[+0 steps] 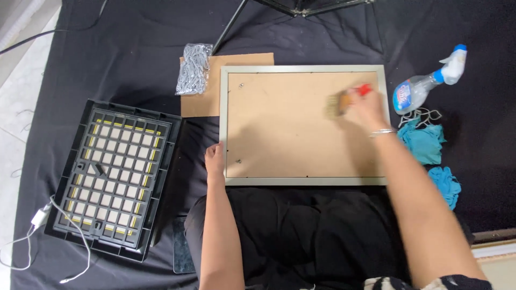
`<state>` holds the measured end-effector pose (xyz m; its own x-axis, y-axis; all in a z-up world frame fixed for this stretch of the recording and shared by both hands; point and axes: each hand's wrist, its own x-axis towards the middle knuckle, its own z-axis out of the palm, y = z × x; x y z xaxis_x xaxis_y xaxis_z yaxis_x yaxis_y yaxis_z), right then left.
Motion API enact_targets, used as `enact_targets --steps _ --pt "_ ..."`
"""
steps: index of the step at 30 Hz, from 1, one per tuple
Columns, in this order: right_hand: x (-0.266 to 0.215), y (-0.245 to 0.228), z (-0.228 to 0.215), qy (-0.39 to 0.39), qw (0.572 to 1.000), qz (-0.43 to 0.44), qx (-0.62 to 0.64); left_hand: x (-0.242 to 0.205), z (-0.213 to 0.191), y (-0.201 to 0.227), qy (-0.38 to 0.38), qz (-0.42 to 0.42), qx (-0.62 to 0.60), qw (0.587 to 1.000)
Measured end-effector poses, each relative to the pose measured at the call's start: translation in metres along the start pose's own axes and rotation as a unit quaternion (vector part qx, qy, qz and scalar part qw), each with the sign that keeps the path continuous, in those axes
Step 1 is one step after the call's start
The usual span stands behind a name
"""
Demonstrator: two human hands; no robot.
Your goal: Preparing the back of a picture frame by adjusting the hanging wire, brushing the surface, and securing the backing with a hand tool.
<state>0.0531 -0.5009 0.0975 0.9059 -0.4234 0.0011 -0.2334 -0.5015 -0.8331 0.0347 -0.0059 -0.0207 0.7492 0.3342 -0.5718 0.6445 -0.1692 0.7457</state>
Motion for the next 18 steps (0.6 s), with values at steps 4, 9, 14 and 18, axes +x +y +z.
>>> enact_targets --steps 4,9,14,18 --pt "0.030 0.093 -0.089 0.062 0.956 -0.010 -0.287 -0.022 -0.006 0.015 0.000 0.003 0.004 1.000" --pt "0.027 0.044 -0.076 0.062 0.881 -0.148 -0.445 -0.046 -0.014 0.033 -0.001 0.006 0.020 1.000" --pt "0.065 0.057 0.005 0.073 0.876 -0.136 -0.457 -0.033 -0.010 0.023 0.005 -0.008 0.003 1.000" --pt "0.043 -0.054 0.098 0.027 0.919 -0.107 -0.379 -0.038 -0.012 0.030 0.010 -0.010 0.034 0.999"
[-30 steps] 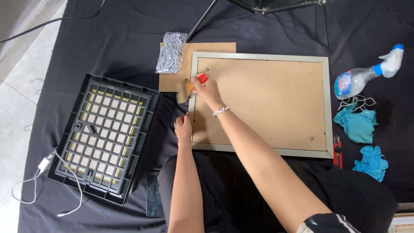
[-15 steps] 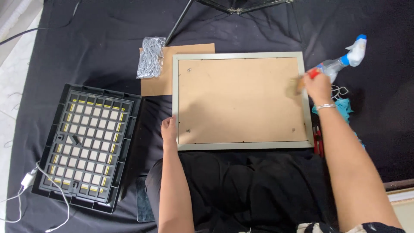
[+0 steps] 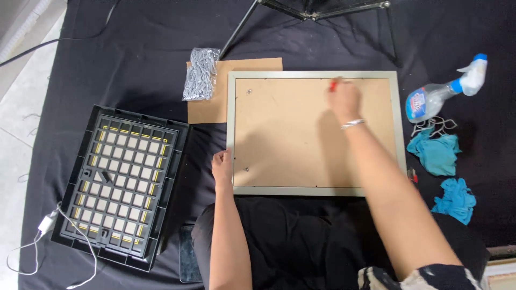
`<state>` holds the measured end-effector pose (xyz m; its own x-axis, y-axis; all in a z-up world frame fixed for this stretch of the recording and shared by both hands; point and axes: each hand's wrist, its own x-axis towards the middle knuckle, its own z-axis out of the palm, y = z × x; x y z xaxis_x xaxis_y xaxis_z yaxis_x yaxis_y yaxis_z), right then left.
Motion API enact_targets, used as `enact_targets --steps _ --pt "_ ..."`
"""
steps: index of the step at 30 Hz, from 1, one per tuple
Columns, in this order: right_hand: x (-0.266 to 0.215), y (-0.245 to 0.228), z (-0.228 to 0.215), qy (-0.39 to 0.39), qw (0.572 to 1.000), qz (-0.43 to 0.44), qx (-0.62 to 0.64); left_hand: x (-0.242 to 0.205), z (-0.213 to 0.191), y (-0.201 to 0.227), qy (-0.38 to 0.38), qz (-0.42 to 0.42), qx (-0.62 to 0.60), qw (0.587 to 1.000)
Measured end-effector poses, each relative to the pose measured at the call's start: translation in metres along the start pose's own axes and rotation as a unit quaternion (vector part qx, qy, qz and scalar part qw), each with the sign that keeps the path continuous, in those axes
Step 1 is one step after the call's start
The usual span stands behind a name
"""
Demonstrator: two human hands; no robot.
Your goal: Preparing the back of a picture frame by adjusting the hanging wire, brushing the surface, and securing the backing with a hand tool.
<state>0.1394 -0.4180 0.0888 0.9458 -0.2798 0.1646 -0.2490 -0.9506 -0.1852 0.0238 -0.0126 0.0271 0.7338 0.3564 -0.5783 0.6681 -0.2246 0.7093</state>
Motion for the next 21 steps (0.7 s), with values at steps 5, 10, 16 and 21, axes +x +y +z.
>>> enact_targets --steps 5,10,16,21 --pt "-0.009 -0.174 -0.005 -0.019 0.989 -0.041 0.141 0.003 0.003 -0.002 0.007 -0.010 -0.010 1.000" --pt "0.002 -0.257 0.023 -0.156 0.858 0.023 0.490 -0.004 -0.004 0.005 0.003 -0.007 0.006 1.000" --pt "0.035 -0.199 0.046 -0.154 0.821 0.094 0.541 0.005 0.001 -0.002 0.008 0.004 -0.007 1.000" --pt "0.039 -0.082 0.024 -0.053 0.831 0.060 0.551 -0.002 -0.002 0.006 0.000 0.003 -0.022 1.000"
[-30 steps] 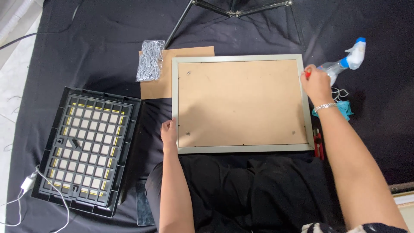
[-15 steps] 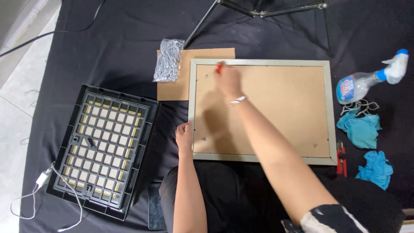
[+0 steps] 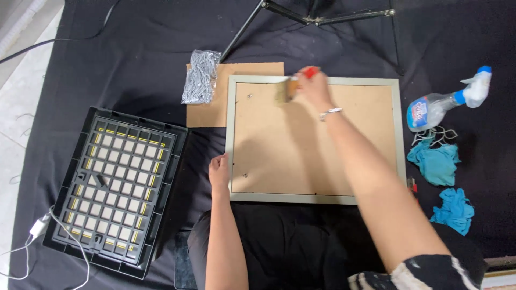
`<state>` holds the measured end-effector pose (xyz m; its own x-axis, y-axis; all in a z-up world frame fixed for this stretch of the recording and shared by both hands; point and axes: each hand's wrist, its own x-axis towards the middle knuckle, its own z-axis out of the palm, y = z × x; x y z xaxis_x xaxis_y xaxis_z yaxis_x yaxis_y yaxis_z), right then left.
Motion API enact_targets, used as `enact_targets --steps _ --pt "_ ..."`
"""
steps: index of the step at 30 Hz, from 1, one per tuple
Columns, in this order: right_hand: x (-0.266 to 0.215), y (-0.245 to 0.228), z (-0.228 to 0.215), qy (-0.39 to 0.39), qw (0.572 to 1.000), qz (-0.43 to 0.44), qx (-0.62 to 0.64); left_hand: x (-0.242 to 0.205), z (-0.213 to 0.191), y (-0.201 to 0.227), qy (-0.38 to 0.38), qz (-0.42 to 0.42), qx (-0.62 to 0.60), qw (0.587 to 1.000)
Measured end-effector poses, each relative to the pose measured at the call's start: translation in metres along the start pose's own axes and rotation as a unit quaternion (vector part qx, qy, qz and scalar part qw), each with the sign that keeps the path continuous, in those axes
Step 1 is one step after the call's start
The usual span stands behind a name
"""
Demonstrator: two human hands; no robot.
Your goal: Preparing the back of a picture frame by adjusting the hanging wire, brushing the surface, and securing the backing with a hand tool.
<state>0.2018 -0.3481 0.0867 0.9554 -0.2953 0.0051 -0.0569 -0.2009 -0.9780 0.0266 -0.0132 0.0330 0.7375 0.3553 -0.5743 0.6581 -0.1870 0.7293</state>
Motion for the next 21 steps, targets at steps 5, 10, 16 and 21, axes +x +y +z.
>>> enact_targets --steps 5,10,16,21 --pt "0.021 0.047 -0.184 0.068 0.949 -0.046 -0.306 0.007 0.001 -0.005 -0.001 -0.006 0.013 1.000" --pt "0.033 0.053 -0.274 0.117 0.727 -0.029 -0.676 0.009 0.003 -0.010 0.000 -0.013 0.015 1.000" --pt "0.048 0.076 -0.239 0.112 0.770 -0.019 -0.628 0.004 0.002 -0.002 0.014 -0.009 0.032 0.999" --pt "0.048 0.034 -0.115 0.072 0.815 -0.008 -0.575 0.008 0.002 -0.003 0.020 -0.018 0.035 0.999"
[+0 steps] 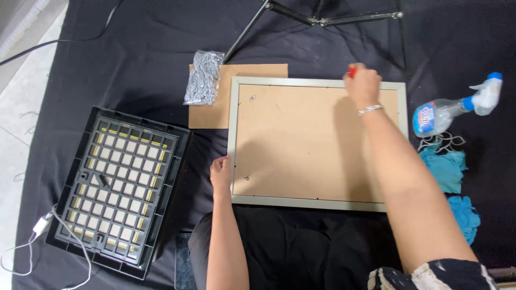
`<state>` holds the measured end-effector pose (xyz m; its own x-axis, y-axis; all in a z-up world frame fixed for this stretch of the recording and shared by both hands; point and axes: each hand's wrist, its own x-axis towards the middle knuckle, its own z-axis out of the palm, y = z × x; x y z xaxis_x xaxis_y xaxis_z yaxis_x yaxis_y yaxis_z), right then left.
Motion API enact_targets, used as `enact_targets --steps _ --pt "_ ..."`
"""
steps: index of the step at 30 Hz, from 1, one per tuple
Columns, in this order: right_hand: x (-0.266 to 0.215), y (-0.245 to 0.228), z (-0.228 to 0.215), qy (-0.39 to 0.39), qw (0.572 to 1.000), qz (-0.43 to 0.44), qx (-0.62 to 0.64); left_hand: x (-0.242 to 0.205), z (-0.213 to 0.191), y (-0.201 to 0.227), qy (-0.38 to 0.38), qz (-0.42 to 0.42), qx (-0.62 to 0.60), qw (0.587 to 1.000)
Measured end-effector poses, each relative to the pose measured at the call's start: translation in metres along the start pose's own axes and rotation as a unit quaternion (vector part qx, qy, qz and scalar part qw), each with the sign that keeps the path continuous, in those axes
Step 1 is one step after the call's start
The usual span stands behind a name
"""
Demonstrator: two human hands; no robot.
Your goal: Preparing the back of a picture frame by adjusting the hanging wire, brushing the surface, and securing the backing with a hand tool.
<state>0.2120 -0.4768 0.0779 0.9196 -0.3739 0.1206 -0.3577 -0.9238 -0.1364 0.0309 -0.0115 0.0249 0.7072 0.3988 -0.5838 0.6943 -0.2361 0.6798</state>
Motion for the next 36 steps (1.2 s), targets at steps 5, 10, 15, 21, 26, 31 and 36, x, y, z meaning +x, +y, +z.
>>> enact_targets --steps 5,10,15,21,26,31,36 --pt "-0.028 -0.164 -0.006 -0.022 0.996 -0.075 0.030 -0.007 -0.002 0.005 -0.002 0.011 0.035 0.999" --pt "-0.064 -0.277 -0.004 -0.034 0.961 -0.164 0.219 -0.012 -0.005 0.007 -0.016 0.008 0.028 0.999" --pt "-0.067 -0.309 -0.045 -0.084 0.864 -0.062 0.493 -0.005 -0.001 0.001 -0.014 0.004 0.044 0.999" --pt "-0.096 -0.272 -0.034 -0.060 0.910 -0.008 0.410 0.006 0.009 -0.009 -0.002 0.018 0.053 0.998" --pt "-0.139 -0.252 -0.032 -0.130 0.903 0.018 0.409 0.001 0.005 -0.003 -0.018 0.022 0.035 0.999" --pt "-0.211 -0.239 -0.049 -0.168 0.892 0.025 0.419 0.001 0.006 -0.002 -0.027 0.001 -0.024 0.999" --pt "-0.288 -0.217 -0.052 -0.200 0.895 -0.018 0.399 -0.030 -0.006 0.027 -0.022 -0.017 -0.159 0.987"
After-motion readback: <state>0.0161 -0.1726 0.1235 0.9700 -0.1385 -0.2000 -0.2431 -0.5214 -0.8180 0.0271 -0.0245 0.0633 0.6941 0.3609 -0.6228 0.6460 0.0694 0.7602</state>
